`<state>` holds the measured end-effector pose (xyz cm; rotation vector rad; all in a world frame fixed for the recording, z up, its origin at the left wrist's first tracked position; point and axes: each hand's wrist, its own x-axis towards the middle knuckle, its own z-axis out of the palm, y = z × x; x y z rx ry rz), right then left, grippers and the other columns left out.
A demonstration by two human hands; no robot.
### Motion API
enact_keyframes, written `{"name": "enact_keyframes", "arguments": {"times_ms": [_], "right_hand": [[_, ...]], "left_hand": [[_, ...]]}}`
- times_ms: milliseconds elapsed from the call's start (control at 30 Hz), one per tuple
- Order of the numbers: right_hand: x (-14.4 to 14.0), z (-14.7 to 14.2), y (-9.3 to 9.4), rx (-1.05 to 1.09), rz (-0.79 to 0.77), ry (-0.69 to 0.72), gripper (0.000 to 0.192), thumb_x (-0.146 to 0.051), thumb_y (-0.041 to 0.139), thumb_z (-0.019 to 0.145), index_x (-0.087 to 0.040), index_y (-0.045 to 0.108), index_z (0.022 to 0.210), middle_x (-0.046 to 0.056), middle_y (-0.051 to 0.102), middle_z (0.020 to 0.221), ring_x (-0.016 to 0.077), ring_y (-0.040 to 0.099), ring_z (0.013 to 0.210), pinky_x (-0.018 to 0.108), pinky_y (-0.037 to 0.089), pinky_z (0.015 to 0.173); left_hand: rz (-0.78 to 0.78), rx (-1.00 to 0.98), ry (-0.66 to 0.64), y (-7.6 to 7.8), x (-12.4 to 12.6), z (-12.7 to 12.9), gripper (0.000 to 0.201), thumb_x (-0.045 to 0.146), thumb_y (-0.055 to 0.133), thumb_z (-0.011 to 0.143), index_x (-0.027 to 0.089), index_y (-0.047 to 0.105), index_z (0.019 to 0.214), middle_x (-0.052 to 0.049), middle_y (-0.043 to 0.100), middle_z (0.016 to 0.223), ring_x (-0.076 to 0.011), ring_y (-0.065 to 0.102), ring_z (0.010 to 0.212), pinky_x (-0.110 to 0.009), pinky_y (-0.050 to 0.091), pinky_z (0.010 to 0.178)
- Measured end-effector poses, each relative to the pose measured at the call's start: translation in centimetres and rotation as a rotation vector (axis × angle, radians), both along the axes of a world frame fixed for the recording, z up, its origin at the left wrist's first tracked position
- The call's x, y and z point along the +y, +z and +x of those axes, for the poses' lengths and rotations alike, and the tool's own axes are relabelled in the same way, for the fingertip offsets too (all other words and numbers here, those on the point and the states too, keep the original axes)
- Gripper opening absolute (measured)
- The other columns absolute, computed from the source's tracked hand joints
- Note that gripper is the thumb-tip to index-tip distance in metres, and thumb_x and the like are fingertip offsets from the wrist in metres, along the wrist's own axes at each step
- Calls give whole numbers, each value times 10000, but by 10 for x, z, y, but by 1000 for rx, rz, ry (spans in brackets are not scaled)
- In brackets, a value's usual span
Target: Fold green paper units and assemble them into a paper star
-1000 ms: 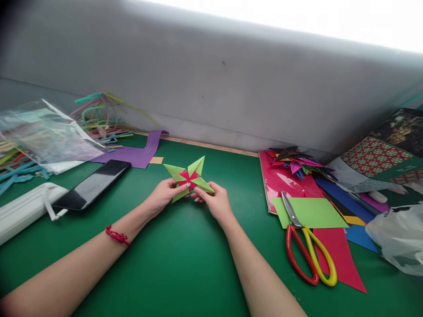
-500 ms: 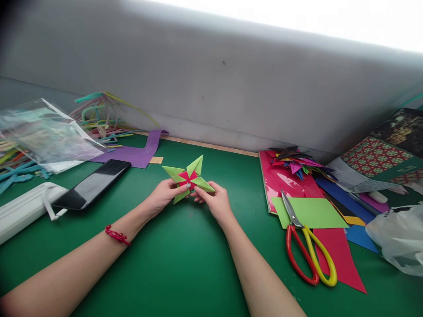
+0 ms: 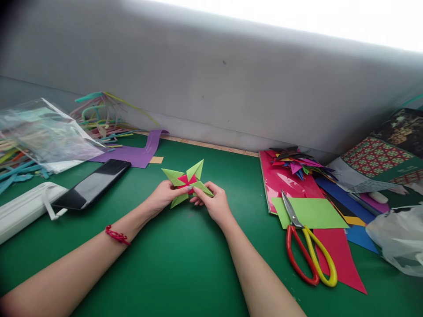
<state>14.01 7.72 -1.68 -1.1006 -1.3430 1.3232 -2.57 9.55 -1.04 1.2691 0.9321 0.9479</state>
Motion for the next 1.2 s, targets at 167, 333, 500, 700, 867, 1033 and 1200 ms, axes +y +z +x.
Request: {"name": "enact_keyframes", "arguments": {"times_ms": [167,333,500,700,867,1033,1200], "right_hand": [[0,1,-1,12,1,14,236,-406,606,732,-178,546,727,16,665,605,119,583,512,244,452,536],[0,1,0,18,-2,25,218,-383,606,741,-175,543,728,17,666,606,109,572,503,235,453,529],[-1,1,2,13,5,23,224,-397,581,759,-178,542,734,16,654,616,125,582,532,235,452,512],[3,4,-3,185,1,-108,301,-449,481,807,-177,573,717,4,562,632,127,530,539,223,433,407],[5,6,-5,157,-56,-35,313,-441,516,791,-176,532,626,-31,467,545,93,445,469,208,400,406],[3,7,-2,30,-31,55,323,-441,518,789,-174,503,608,-43,436,517,85,412,453,203,358,415],[1,6,1,-1,-22,44,319,-441,531,774,-171,495,607,-43,412,541,79,375,486,198,307,432]], "left_hand": [[-1,-29,-2,1,-1,0,380,336,660,704,107,627,1006,-119,633,1078,-271,555,1026,-355,415,880],[-19,-51,-4,2,-1,0,382,321,668,698,96,626,1004,-127,635,1070,-268,558,1020,-355,418,881],[-44,-77,14,3,-1,0,350,296,678,688,89,636,967,-121,660,1000,-245,590,945,-342,433,854],[-148,-168,30,1,1,-2,294,226,708,641,98,653,899,-92,687,882,-223,623,820,-335,457,796],[-200,-180,16,3,2,-2,278,168,704,616,90,657,879,-98,685,900,-233,622,837,-342,451,813],[-216,-179,0,5,1,-2,254,158,703,604,101,663,849,-77,691,850,-217,630,788,-326,465,776],[-205,-163,-18,5,0,-3,270,177,713,593,109,674,852,-77,694,837,-218,633,773,-325,468,760]]}}
